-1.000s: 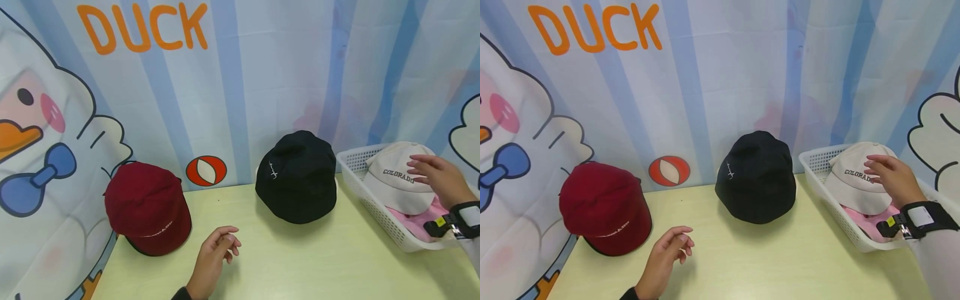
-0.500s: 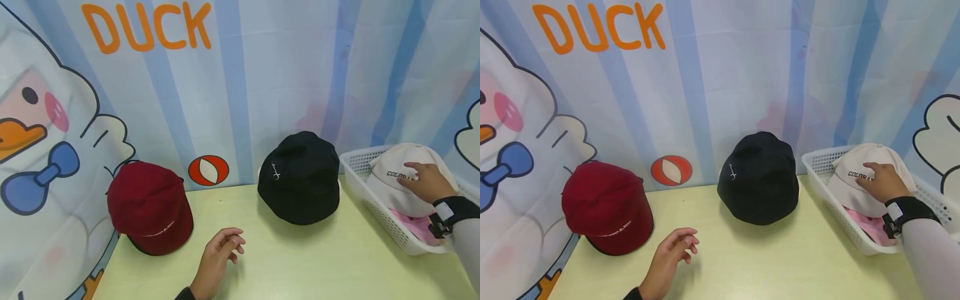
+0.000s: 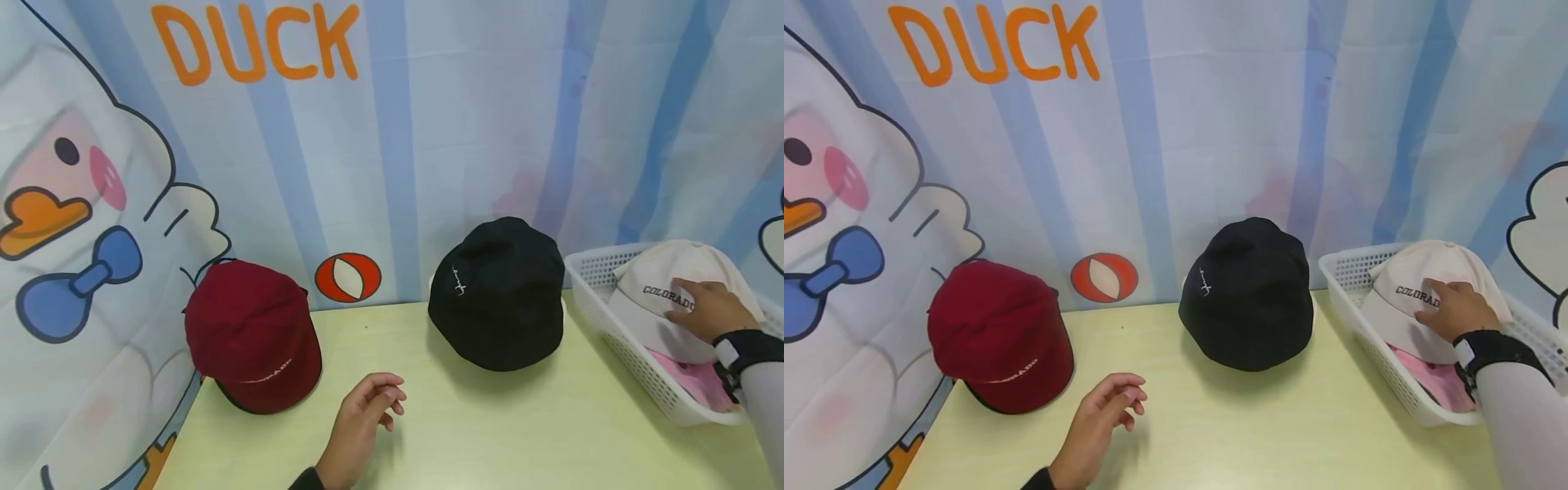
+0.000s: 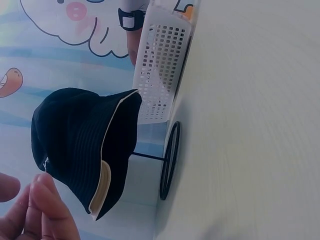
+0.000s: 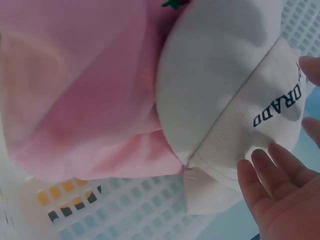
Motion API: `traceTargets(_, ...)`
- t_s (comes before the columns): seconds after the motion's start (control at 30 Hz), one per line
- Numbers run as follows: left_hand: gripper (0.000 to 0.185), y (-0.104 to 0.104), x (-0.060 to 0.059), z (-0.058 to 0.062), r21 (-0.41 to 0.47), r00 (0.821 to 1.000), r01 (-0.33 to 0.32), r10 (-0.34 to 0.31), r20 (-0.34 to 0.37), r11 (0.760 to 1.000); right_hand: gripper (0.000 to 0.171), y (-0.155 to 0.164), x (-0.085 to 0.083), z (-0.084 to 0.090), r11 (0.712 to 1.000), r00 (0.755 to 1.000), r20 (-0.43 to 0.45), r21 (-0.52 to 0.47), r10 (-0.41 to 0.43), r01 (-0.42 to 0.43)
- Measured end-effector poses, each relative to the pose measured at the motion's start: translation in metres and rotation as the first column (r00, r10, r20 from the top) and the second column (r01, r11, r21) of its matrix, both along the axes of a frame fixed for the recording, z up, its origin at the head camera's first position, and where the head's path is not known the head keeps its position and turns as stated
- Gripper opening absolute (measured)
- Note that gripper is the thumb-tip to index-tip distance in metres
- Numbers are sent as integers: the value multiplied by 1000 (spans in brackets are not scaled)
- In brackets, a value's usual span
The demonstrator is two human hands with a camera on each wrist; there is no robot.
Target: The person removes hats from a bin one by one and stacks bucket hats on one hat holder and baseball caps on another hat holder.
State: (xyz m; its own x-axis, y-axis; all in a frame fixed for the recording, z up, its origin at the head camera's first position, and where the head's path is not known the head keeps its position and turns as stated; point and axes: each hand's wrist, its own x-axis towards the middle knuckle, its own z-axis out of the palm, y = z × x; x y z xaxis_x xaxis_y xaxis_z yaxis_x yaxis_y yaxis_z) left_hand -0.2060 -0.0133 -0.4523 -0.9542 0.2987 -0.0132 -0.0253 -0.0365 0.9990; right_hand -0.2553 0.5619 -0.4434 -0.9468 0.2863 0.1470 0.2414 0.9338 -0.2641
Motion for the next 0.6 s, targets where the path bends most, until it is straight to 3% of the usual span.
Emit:
traceTargets(0.2,23,0,-1,0,-19,1000,-3,3,-1,1000,78,2,-2,-5,1000,999,43,6,7,-7)
traceTargets(0.37,22,-1,-2,0,-29,1000,-2,2,6,1000,83,3,-7,-9,997,998,67,75,6,-11)
traceTargets(0.6,22,-1,-2,1,-31,1000,-8,8,2,999,64,4,-13,-14,990,997,74,142,1,-11)
